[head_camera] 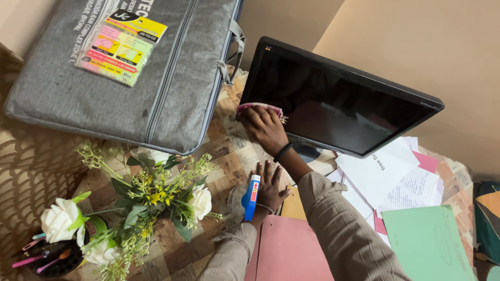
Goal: The person wipes a flower vase with a cloth, then wipes a laptop bag and a computer monitor. The person uses a spray bottle and a cloth to clean the monitor surface.
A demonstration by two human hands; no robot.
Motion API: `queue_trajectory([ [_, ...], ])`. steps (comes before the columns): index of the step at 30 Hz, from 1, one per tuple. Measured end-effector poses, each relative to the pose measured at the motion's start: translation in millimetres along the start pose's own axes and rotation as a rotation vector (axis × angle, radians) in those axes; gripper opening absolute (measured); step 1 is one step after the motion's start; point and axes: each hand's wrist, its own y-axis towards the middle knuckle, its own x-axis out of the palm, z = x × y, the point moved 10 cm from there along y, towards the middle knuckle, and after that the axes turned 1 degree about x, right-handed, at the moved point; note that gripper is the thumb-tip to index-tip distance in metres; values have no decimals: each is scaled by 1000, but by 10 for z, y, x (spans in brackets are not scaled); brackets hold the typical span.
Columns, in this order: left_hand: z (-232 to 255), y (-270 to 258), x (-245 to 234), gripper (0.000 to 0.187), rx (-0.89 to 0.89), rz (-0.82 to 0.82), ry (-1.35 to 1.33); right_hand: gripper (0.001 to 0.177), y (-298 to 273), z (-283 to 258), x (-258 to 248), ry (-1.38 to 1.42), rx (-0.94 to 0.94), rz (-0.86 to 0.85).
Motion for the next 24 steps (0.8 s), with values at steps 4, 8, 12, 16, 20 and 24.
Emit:
queue_trajectory([
  [4, 6, 13, -24, 92, -4, -14, 3, 59, -166, -54, 130, -46, -42, -68],
  [8, 19, 3, -30, 92, 6, -31, 10, 59, -361, -27, 154, -59, -69, -91],
  [12, 3, 12, 35, 93, 3, -74, -9, 50, -470, 79, 95, 6, -62, -86],
  [16, -16, 17, 110, 94, 8, -90, -26, 43, -500, 134, -2, 37, -45, -38],
  [20, 8, 10, 120, 95, 28, -62, -69, 44, -541, 123, 4, 15, -55, -77],
  [24, -10, -3, 119, 93, 9, -77, -46, 45, -651, 191, -19, 8, -50, -117],
])
